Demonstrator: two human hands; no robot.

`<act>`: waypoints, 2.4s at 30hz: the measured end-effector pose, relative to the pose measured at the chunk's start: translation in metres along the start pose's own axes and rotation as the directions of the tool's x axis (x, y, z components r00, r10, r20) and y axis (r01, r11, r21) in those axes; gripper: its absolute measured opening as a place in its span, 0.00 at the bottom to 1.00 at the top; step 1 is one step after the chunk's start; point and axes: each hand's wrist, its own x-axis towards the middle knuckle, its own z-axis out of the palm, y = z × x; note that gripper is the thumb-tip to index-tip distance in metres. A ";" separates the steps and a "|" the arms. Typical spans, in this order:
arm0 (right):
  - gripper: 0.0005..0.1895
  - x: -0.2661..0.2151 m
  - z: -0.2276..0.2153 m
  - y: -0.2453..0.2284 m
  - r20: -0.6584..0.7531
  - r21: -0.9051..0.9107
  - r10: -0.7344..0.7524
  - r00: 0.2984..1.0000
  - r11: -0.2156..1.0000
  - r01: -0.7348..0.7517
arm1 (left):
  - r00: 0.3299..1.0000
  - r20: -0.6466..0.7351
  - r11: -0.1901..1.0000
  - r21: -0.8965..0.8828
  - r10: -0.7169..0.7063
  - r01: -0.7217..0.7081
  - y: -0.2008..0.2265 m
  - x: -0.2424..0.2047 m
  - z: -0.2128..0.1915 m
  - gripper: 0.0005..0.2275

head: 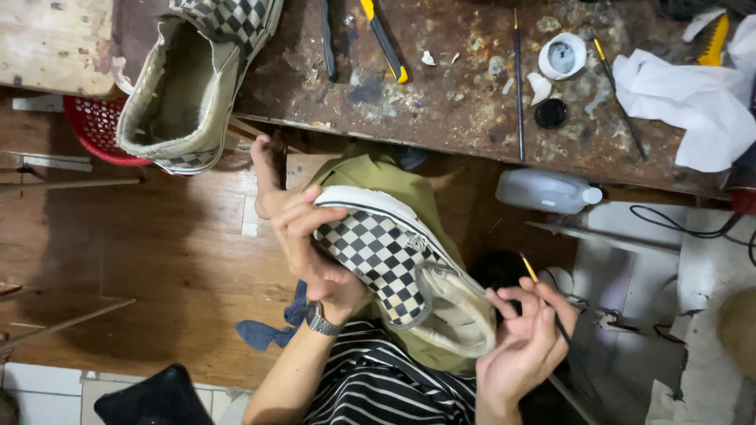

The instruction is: The person paints the checkered pattern on a slip-on shoe using a small brush and black paint. They hold the shoe in their left hand and carefully apply paint to the black squares, occasionally dipping the brush into a small container on the workbench.

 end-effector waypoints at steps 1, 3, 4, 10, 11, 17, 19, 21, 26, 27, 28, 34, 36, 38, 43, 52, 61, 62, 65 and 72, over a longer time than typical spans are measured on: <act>0.14 0.000 0.001 0.003 -0.002 0.004 -0.005 1.000 1.000 0.005 | 1.000 0.000 1.000 -0.005 0.003 -0.003 0.002 -0.001 0.000 0.39; 0.14 -0.002 0.002 0.007 -0.107 0.029 -0.052 0.993 0.998 0.056 | 1.000 0.022 0.999 0.039 0.007 -0.008 0.007 -0.005 -0.002 0.37; 0.14 0.001 0.007 0.009 -0.111 0.033 -0.057 0.992 0.998 0.061 | 1.000 0.023 0.999 0.032 0.011 -0.012 0.007 -0.001 -0.005 0.37; 0.12 0.022 0.028 0.008 -0.079 0.116 -0.001 0.997 0.993 0.010 | 0.904 0.368 0.952 -0.123 -0.218 0.280 0.024 0.053 -0.038 0.30; 0.12 0.024 0.029 0.010 -0.063 0.091 -0.024 0.998 0.995 0.029 | 0.867 0.477 0.945 -0.195 -0.142 0.262 0.023 0.063 -0.038 0.33; 0.13 0.035 0.024 0.018 0.009 0.121 -0.161 0.987 0.980 0.159 | 0.657 0.742 0.886 -0.204 -0.138 0.416 0.033 0.070 -0.031 0.42; 0.13 0.034 0.016 0.023 0.029 0.145 -0.171 0.985 0.975 0.165 | 0.671 0.713 0.830 -0.240 -0.201 0.503 0.033 0.061 -0.032 0.40; 0.13 0.036 0.014 0.026 0.030 0.104 -0.240 0.970 0.966 0.235 | 0.610 0.745 0.658 -0.321 -0.269 0.682 0.031 0.059 -0.033 0.41; 0.12 0.036 0.019 0.020 0.088 0.203 -0.333 0.939 0.929 0.311 | 0.710 0.651 0.704 -0.371 -0.267 0.605 0.046 0.056 -0.040 0.33; 0.12 0.038 0.019 0.020 0.089 0.250 -0.357 0.930 0.912 0.325 | 0.756 0.601 0.760 -0.357 -0.259 0.544 0.052 0.057 -0.040 0.34; 0.12 0.045 0.017 0.025 0.088 0.255 -0.363 0.928 0.908 0.331 | 0.759 0.601 0.760 -0.363 -0.251 0.539 0.044 0.039 -0.043 0.34; 0.14 0.071 0.026 0.025 -0.020 0.295 -0.330 0.944 0.900 0.321 | 0.903 0.423 0.757 -0.565 -0.075 0.328 0.082 -0.001 -0.073 0.28; 0.18 0.069 0.044 0.015 0.015 0.329 -0.199 0.980 0.927 0.183 | 0.899 0.428 0.916 -0.392 0.093 0.091 0.095 0.000 -0.079 0.30; 0.17 0.071 0.046 0.018 0.023 0.355 -0.204 0.979 0.917 0.183 | 0.874 0.464 0.929 -0.367 0.144 0.041 0.078 -0.006 -0.086 0.30; 0.17 0.077 0.036 0.032 0.064 0.359 -0.233 0.970 0.913 0.196 | 0.910 0.353 0.906 -0.421 0.218 -0.054 0.065 -0.028 -0.094 0.26; 0.12 0.096 0.062 0.001 0.285 0.451 -0.140 0.948 0.893 -0.003 | 0.801 0.502 0.830 -0.557 0.326 0.011 0.064 -0.015 -0.117 0.07; 0.11 0.067 0.118 -0.001 0.366 0.551 -0.102 0.925 0.825 -0.127 | 0.885 0.338 0.934 -0.267 0.320 -0.236 0.083 -0.027 -0.115 0.19; 0.11 0.071 0.122 -0.001 0.392 0.561 -0.120 0.912 0.817 -0.134 | 0.950 0.165 0.871 -0.464 0.264 -0.161 0.082 -0.031 -0.101 0.17; 0.12 0.078 0.128 -0.005 0.440 0.541 -0.122 0.890 0.827 -0.154 | 0.979 0.089 0.762 -0.642 0.186 -0.086 0.071 -0.038 -0.090 0.15; 0.12 0.089 0.127 0.000 0.521 0.538 -0.162 0.838 0.825 -0.174 | 0.945 0.262 0.790 -0.613 0.195 0.007 0.061 -0.023 -0.094 0.20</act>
